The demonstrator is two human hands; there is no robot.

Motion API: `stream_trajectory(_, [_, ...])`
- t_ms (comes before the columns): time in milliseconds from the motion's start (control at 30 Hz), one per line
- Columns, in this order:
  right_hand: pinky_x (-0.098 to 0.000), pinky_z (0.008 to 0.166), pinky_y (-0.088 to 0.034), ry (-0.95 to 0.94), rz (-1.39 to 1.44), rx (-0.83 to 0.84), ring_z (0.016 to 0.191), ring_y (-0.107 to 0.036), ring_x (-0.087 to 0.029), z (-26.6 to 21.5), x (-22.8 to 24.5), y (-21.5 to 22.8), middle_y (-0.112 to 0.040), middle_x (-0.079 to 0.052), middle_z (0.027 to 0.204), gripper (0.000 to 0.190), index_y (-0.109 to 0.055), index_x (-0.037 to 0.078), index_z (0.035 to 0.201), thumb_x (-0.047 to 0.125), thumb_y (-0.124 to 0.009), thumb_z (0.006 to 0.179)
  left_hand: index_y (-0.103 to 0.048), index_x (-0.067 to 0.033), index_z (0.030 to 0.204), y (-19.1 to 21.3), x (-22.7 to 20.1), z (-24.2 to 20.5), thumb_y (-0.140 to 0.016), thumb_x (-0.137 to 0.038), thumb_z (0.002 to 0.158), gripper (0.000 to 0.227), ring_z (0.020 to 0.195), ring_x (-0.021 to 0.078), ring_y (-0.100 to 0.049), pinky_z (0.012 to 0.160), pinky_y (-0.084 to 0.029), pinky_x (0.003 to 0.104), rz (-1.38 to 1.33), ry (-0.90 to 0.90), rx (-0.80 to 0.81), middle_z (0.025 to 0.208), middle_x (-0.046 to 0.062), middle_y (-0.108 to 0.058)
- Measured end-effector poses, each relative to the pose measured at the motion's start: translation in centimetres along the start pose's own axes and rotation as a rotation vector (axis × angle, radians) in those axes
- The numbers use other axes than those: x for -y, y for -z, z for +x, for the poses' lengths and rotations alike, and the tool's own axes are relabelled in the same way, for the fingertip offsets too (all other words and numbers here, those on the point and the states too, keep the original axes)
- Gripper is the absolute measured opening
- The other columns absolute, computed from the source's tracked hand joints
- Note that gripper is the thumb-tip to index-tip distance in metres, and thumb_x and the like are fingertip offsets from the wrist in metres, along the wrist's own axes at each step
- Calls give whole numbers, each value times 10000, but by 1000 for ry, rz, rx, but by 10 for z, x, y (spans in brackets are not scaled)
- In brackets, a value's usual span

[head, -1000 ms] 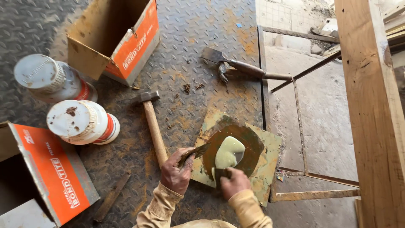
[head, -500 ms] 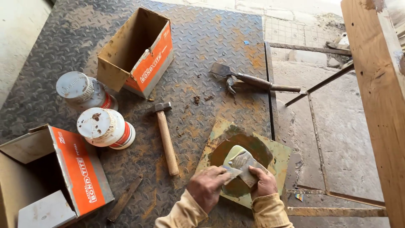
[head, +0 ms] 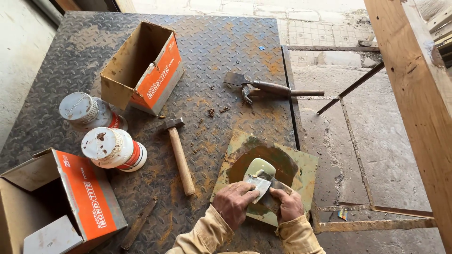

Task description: The person kneads a piece of white epoxy putty on a metal table, then works brown hardener powder into it, repeatedly folding, pressing and smearing the material with a putty knife until it turns a uniform brown color.

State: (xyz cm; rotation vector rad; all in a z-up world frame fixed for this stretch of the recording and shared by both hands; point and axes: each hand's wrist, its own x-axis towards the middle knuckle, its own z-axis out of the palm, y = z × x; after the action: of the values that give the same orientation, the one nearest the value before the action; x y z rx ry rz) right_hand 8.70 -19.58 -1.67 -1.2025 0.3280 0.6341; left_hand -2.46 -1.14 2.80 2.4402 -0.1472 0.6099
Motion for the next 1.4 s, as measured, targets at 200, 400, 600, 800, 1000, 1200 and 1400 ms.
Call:
stream_trajectory(200, [-366,674,-637,-3,-78,70,743,-747,-253,2,-6,13,-763,-195,924,260,-702,-104,1090,0,-655,857,-738,-95,1158,0,6,12,-710,-31,846,320,1062,339,-719,931,-565,424,-36,-12,38,1170,138,-744])
stream_trajectory(400, [-366,679,-672,-23,-276,393,758,-754,-233,-17,7,30,-756,-194,954,301,-667,-103,1142,41,-660,877,-745,-104,1145,7,15,31,-716,-40,854,300,1064,323,-723,942,-572,413,-72,-29,3,1166,116,-747])
stream_trajectory(600, [-372,613,-653,248,-1228,11,711,-759,-258,-43,56,29,-763,-145,926,255,-686,93,1223,198,-600,1007,-751,-92,1083,11,15,28,-711,-21,820,275,1097,342,-703,981,-551,429,-58,-106,-8,1146,129,-742])
stream_trajectory(800, [-346,839,-614,882,-1395,226,997,-765,-233,-50,71,5,-781,-67,1154,275,-746,122,1124,97,-695,855,-751,-101,1090,3,12,20,-723,-44,857,242,1117,327,-690,1026,-535,447,33,-204,-26,1140,124,-729])
stream_trajectory(1000, [-323,870,-608,749,-1395,309,1002,-768,-223,-31,67,2,-784,-43,1145,316,-748,144,1158,85,-676,856,-750,-66,1055,22,-9,24,-723,-43,811,246,1133,334,-689,1034,-524,454,-106,-208,1,1128,126,-744])
stream_trajectory(1200, [-315,947,-599,640,-1166,448,1081,-754,-202,1,59,15,-787,-26,1182,255,-796,156,1102,130,-717,860,-739,-72,1083,34,-15,16,-703,20,854,249,1124,302,-715,1010,-568,414,-177,-248,28,1131,107,-752])
stream_trajectory(1400, [-362,1006,-543,1040,-1294,277,1174,-676,-235,-10,53,7,-754,-27,1215,269,-796,172,1091,125,-743,832,-746,-75,1066,47,-2,11,-686,-15,928,162,952,261,-765,858,-620,365,-145,89,-76,1063,137,-779])
